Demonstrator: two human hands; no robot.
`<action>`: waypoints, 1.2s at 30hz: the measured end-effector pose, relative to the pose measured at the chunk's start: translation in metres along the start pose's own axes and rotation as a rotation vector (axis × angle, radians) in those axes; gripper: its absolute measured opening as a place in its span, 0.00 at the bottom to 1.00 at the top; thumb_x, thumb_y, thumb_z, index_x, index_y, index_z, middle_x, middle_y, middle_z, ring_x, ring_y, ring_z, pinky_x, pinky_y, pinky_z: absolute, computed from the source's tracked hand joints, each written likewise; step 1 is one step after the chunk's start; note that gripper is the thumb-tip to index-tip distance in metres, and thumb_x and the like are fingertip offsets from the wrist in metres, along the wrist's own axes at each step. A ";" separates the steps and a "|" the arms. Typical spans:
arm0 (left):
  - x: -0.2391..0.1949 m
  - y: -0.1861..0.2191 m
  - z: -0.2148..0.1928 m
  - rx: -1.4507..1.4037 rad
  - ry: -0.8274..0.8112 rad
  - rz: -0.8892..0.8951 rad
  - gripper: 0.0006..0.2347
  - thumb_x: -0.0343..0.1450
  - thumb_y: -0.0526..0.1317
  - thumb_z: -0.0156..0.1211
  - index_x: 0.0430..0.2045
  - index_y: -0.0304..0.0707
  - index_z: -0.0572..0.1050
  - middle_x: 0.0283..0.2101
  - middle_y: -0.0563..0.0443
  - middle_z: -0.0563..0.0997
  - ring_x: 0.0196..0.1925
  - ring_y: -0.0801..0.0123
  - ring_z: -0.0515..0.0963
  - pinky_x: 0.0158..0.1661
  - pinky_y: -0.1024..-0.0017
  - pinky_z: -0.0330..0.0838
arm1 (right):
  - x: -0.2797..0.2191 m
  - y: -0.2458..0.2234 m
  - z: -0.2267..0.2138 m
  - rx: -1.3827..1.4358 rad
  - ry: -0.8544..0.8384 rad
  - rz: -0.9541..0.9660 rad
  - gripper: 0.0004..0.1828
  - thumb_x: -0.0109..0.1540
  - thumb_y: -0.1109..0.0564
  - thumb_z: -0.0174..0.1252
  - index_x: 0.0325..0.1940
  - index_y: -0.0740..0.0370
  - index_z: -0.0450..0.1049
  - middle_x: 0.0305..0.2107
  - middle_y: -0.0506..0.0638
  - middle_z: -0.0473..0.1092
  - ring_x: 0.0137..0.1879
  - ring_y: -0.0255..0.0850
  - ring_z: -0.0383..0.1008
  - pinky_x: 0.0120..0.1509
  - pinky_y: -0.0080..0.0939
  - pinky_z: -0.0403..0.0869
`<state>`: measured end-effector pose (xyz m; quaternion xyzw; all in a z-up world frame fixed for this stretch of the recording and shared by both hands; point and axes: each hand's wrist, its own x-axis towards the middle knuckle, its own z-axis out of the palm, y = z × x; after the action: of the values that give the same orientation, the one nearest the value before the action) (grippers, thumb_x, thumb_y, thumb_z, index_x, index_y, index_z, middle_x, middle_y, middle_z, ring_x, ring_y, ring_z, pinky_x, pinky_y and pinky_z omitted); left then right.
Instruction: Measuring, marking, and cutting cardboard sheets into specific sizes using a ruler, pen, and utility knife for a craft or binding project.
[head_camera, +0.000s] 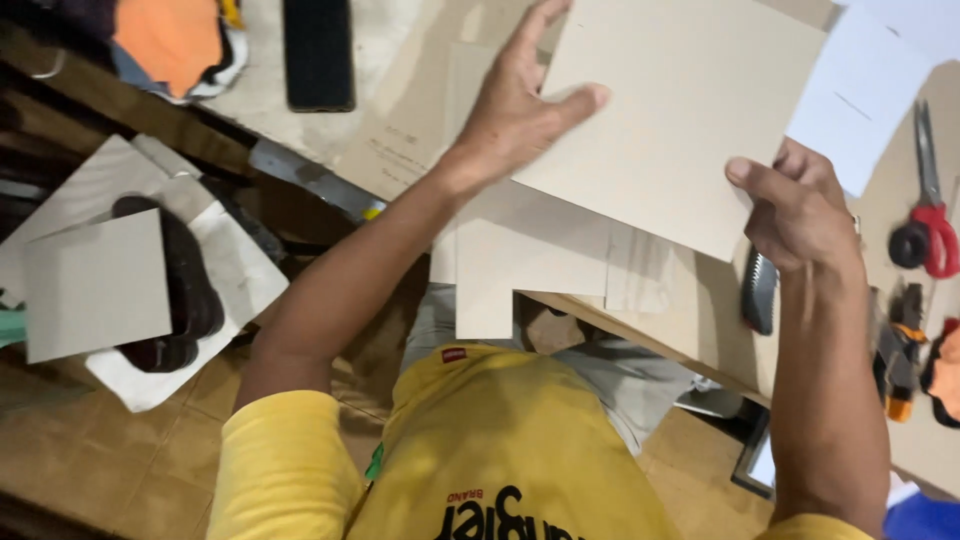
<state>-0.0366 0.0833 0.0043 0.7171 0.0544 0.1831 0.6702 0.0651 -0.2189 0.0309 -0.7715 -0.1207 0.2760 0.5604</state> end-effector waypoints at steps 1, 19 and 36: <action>-0.001 -0.001 0.000 -0.007 -0.019 0.012 0.34 0.72 0.40 0.72 0.69 0.41 0.54 0.77 0.38 0.55 0.80 0.45 0.57 0.74 0.44 0.54 | 0.005 0.014 -0.007 0.097 0.014 -0.026 0.14 0.66 0.59 0.60 0.34 0.49 0.61 0.25 0.36 0.60 0.23 0.24 0.55 0.24 0.26 0.54; 0.065 0.010 0.010 0.750 -0.972 -0.427 0.19 0.65 0.48 0.71 0.47 0.47 0.72 0.41 0.57 0.71 0.40 0.67 0.68 0.39 0.70 0.60 | -0.157 0.087 0.179 0.745 0.286 0.361 0.14 0.65 0.58 0.61 0.27 0.56 0.65 0.30 0.58 0.79 0.41 0.53 0.85 0.37 0.38 0.74; 0.134 -0.053 0.036 0.891 -1.001 -0.319 0.31 0.57 0.48 0.78 0.55 0.48 0.73 0.52 0.52 0.77 0.48 0.61 0.76 0.46 0.64 0.69 | -0.122 0.076 0.154 1.281 -0.187 0.330 0.29 0.57 0.64 0.56 0.63 0.59 0.66 0.65 0.57 0.65 0.54 0.52 0.78 0.51 0.46 0.78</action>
<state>0.1087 0.0974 -0.0234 0.9059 -0.0867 -0.3107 0.2745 -0.1311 -0.1825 -0.0383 -0.2675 0.1386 0.4412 0.8454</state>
